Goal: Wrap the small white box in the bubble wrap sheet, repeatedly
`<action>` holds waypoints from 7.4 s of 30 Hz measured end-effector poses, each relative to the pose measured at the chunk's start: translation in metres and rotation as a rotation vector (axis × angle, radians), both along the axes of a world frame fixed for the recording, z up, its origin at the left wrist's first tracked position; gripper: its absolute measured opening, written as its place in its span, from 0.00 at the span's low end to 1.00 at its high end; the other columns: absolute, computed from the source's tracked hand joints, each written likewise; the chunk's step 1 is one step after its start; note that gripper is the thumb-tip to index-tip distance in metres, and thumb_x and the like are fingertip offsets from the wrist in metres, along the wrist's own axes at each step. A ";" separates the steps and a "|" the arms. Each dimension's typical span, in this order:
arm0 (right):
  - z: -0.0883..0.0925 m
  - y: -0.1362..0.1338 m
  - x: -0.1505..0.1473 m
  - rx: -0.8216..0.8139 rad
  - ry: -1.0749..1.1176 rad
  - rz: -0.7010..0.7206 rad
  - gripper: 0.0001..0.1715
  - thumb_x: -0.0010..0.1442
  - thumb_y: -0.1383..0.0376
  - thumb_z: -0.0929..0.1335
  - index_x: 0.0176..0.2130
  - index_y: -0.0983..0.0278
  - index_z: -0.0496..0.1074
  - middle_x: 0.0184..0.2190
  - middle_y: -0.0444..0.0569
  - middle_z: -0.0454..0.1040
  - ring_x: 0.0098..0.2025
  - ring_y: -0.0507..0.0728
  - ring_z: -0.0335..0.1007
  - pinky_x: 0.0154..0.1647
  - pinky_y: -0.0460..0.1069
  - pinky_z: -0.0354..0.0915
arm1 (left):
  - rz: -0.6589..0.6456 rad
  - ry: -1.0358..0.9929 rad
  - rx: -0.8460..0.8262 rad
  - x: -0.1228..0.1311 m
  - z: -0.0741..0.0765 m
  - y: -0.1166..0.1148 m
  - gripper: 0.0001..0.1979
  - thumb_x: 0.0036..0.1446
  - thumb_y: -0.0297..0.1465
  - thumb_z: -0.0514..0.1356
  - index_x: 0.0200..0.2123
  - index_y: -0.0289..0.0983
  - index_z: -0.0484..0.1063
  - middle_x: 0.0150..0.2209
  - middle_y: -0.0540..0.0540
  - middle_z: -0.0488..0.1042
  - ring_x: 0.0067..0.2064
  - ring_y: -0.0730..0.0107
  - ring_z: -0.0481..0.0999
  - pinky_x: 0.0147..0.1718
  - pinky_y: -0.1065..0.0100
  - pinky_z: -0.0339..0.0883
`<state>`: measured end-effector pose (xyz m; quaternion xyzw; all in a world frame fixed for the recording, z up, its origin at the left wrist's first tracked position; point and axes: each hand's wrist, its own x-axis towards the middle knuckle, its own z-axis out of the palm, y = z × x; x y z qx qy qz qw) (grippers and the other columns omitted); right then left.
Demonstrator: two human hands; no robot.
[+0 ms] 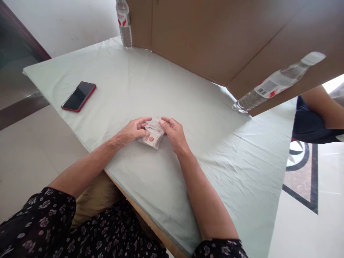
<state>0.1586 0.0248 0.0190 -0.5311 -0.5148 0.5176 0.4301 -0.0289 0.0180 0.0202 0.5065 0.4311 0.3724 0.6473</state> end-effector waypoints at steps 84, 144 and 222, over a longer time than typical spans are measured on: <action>-0.042 -0.013 0.027 0.496 -0.528 0.035 0.44 0.54 0.45 0.72 0.63 0.58 0.62 0.57 0.57 0.73 0.60 0.67 0.68 0.62 0.67 0.60 | 0.047 0.568 0.567 0.006 -0.018 0.003 0.37 0.51 0.33 0.63 0.64 0.32 0.61 0.57 0.35 0.71 0.60 0.51 0.67 0.60 0.51 0.62; 0.034 0.077 0.001 0.367 -0.144 -0.214 0.06 0.52 0.63 0.68 0.26 0.63 0.71 0.22 0.41 0.70 0.25 0.49 0.62 0.29 0.47 0.60 | 0.008 0.019 0.379 0.010 -0.024 0.006 0.34 0.58 0.45 0.61 0.63 0.36 0.59 0.55 0.35 0.71 0.51 0.59 0.75 0.50 0.60 0.68; -0.015 0.008 0.038 0.249 -0.006 -0.579 0.12 0.46 0.60 0.69 0.33 0.62 0.72 0.30 0.43 0.75 0.31 0.52 0.69 0.31 0.47 0.64 | 0.594 0.671 0.418 -0.017 -0.025 0.024 0.07 0.48 0.23 0.58 0.32 0.39 0.71 0.32 0.46 0.74 0.38 0.62 0.71 0.44 0.59 0.66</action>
